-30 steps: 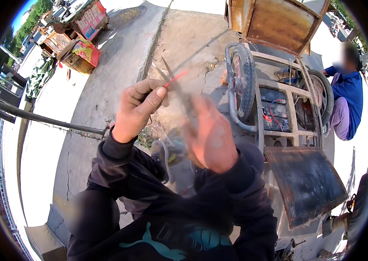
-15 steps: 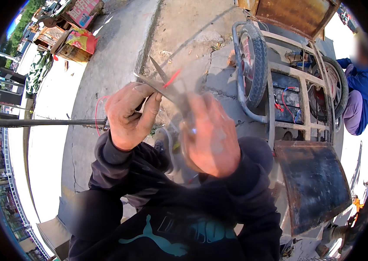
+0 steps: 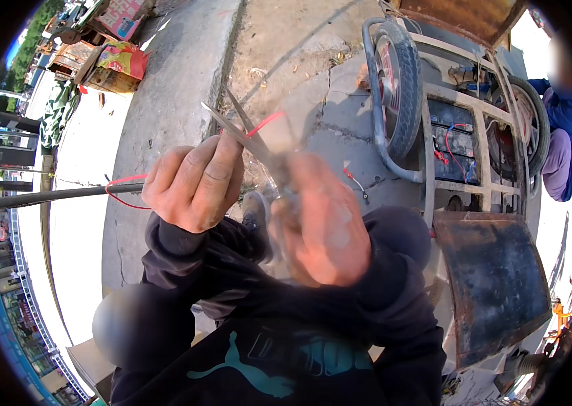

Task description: The person selects a screw from a bowl of hardware, walks to a three-wheeled vehicle, and uses a cordless drill to fasten screws into the vehicle's frame near the battery compartment. The person also uses pliers to strip the insulation from a red wire.

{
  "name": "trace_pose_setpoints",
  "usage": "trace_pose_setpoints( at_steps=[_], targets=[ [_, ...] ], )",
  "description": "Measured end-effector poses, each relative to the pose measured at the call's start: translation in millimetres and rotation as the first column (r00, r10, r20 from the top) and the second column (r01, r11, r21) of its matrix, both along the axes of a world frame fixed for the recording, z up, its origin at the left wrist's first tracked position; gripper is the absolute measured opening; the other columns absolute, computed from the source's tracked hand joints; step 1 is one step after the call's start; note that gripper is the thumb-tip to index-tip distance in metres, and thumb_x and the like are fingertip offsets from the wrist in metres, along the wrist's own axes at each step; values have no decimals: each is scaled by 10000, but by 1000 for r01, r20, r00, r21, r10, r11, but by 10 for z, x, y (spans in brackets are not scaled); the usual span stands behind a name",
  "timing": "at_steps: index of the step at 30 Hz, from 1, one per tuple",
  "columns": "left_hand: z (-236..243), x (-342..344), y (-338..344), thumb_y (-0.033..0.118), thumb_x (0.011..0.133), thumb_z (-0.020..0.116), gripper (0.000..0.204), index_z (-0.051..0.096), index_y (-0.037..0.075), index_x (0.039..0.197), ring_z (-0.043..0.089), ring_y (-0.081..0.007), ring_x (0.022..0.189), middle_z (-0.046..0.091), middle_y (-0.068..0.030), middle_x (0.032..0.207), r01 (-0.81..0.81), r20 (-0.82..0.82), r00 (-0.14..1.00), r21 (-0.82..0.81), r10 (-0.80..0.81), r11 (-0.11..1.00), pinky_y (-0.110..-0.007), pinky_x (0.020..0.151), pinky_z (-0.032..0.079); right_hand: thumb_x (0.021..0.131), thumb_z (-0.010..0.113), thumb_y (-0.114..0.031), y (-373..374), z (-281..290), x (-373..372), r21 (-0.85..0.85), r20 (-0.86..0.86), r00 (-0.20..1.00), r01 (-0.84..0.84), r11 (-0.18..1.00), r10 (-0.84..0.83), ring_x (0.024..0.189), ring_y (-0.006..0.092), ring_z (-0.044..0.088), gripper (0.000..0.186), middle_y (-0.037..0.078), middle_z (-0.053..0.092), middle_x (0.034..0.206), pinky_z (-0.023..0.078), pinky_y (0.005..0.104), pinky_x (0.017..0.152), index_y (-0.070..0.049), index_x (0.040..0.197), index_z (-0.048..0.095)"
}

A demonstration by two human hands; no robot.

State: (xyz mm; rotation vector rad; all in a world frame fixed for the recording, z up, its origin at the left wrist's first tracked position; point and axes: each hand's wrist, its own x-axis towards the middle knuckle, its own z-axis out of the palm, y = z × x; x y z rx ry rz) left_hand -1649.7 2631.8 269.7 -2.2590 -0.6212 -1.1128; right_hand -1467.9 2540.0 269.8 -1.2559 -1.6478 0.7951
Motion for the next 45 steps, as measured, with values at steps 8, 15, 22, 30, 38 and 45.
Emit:
trace_pose_setpoints(
  at_steps=[8, 15, 22, 30, 38, 45],
  targets=[
    [67, 30, -111, 7, 726, 676, 226, 690, 40, 949, 526, -188, 533, 548, -51, 696, 225, 245, 962, -473, -118, 852, -287, 489, 410, 722, 579, 55, -13, 9, 4, 56, 44, 999, 28, 998, -30, 694, 352, 464, 438, 192, 467, 856, 435, 376, 661, 29, 1148, 480],
    [198, 88, -257, 47, 897, 590, 131, 670, -26, 970, 488, -99, 576, 539, 2, 657, 752, 752, 650, -657, 108, 53, -239, 531, 362, 664, 605, 42, 53, -4, 86, 258, 223, 963, 89, 962, -149, 720, 404, 566, 460, 179, 525, 874, 454, 478, 610, -38, 1111, 533],
    [44, -204, 1, 83, 889, 573, 224, 646, -61, 1044, 359, -54, 544, 511, 19, 682, 706, 797, 480, -102, 367, -701, -224, 509, 240, 687, 602, 44, 55, 21, 105, 210, 313, 946, 12, 978, -79, 736, 400, 543, 477, 191, 504, 892, 462, 427, 651, -9, 1153, 510],
    [-107, 246, -97, 25, 861, 624, 170, 596, 14, 1028, 568, -284, 648, 528, -121, 715, 148, 332, 943, -518, 38, 842, -360, 581, 452, 756, 636, -19, 31, -117, -144, -16, 117, 974, 195, 981, -192, 892, 463, 565, 420, 221, 572, 1006, 466, 498, 726, -42, 1153, 501],
    [-155, 275, -158, -12, 944, 490, 110, 574, -31, 1013, 557, -307, 552, 596, -159, 736, 243, 399, 915, -663, 60, 708, -364, 519, 434, 730, 687, -77, 33, -146, -52, 192, 217, 941, 219, 957, -259, 829, 413, 567, 454, 196, 514, 917, 461, 498, 671, -9, 1126, 478],
    [-4, -134, -345, 176, 969, 560, 182, 465, 42, 891, 263, -50, 436, 402, 22, 616, 838, 834, 437, -240, 338, -490, -223, 391, 216, 674, 688, -124, 12, -30, 311, 485, 351, 928, -69, 872, -122, 786, 338, 573, 399, 151, 479, 874, 469, 443, 659, -13, 1028, 543]
  ],
)
